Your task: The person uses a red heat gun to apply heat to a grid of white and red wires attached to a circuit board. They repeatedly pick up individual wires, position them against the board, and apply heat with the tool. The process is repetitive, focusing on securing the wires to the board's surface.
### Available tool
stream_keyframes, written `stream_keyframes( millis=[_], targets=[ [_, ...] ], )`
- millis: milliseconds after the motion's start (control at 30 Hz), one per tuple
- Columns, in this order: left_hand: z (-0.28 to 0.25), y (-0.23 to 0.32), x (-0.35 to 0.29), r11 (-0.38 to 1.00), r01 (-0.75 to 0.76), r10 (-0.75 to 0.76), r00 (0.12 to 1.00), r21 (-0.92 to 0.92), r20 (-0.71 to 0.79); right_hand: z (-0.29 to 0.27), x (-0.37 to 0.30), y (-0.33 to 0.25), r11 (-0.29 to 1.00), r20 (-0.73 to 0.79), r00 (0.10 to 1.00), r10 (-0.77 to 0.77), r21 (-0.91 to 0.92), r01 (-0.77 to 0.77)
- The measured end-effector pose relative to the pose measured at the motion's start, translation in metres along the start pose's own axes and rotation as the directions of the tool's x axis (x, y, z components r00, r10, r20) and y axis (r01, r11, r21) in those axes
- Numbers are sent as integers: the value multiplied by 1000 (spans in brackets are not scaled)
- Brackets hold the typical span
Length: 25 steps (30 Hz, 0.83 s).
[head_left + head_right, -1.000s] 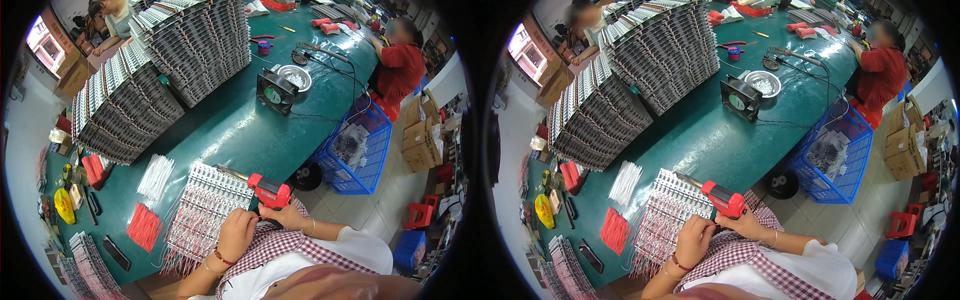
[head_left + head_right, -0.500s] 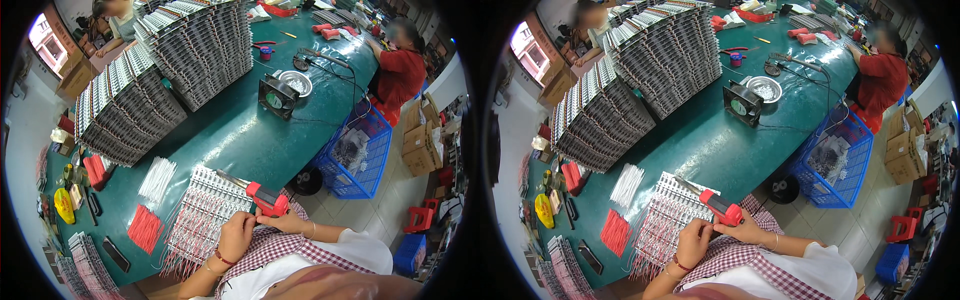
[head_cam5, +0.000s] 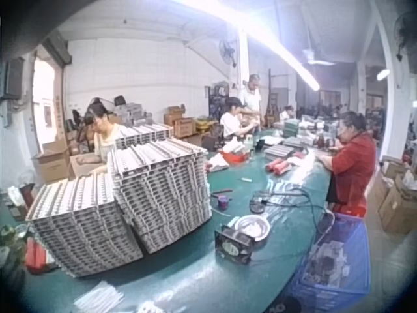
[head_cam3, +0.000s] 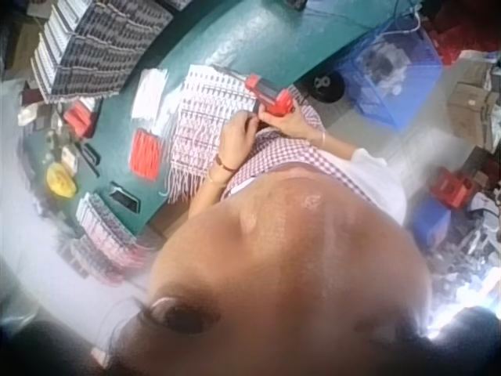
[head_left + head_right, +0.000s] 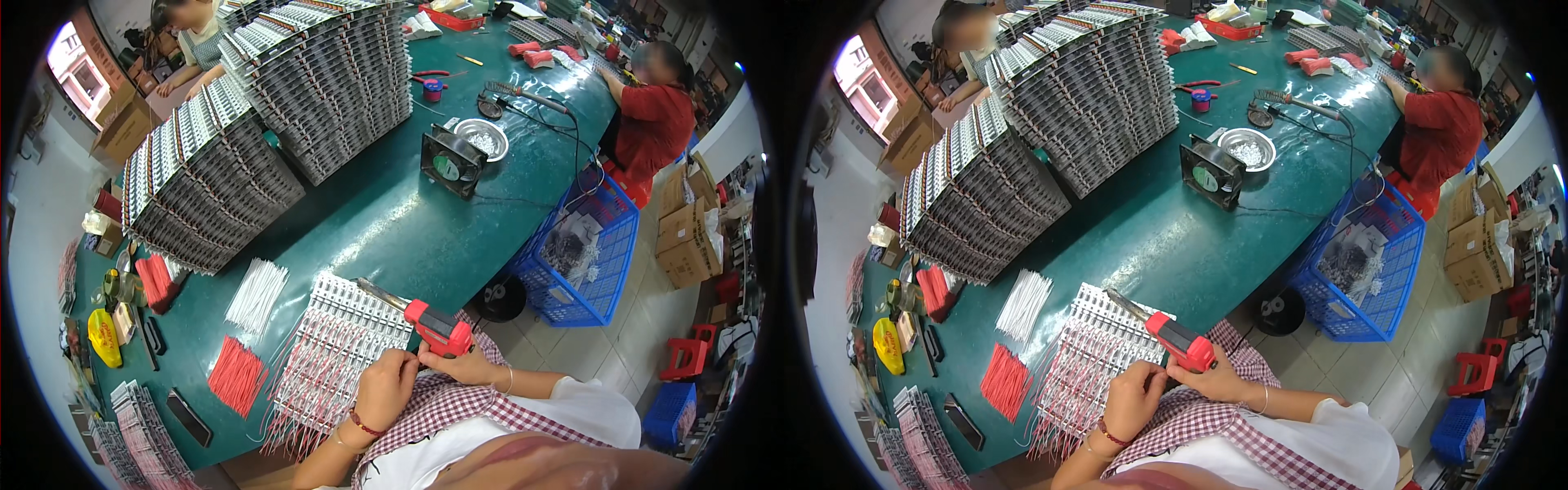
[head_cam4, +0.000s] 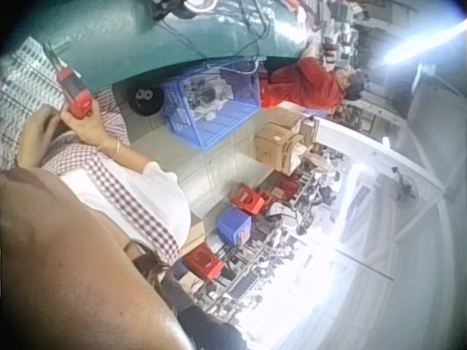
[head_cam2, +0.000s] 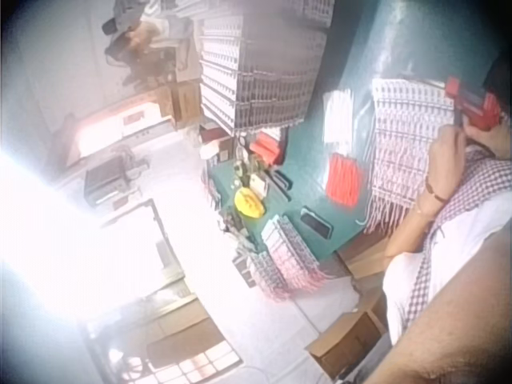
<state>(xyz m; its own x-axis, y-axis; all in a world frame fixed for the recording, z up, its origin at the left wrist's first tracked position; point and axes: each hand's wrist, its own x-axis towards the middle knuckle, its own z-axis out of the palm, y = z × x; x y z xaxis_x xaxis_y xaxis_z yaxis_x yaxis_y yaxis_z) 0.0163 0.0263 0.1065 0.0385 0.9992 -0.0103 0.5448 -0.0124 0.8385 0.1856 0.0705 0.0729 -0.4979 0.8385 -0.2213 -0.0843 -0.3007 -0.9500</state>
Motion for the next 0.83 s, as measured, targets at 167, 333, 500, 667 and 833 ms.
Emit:
stream_keyframes(
  millis=[167,333,500,667,833],
  targets=[
    [-4,2,-1,1000,10,-10,1000,7,-8,0,0,3,1000,-49,999,-14,-20,13],
    [-14,-3,-10,997,66,-65,998,47,-27,-2,0,2,999,-86,995,41,28,-38],
    [-27,-4,-16,974,59,-68,997,219,37,-6,3,8,997,-22,999,47,-64,-48],
    [-34,-2,-14,981,52,-69,994,188,84,-1,0,8,989,24,995,100,-115,-96],
    [-12,1,-12,997,71,-70,995,-21,67,-1,-1,7,989,34,991,127,-73,-125]
  ],
)
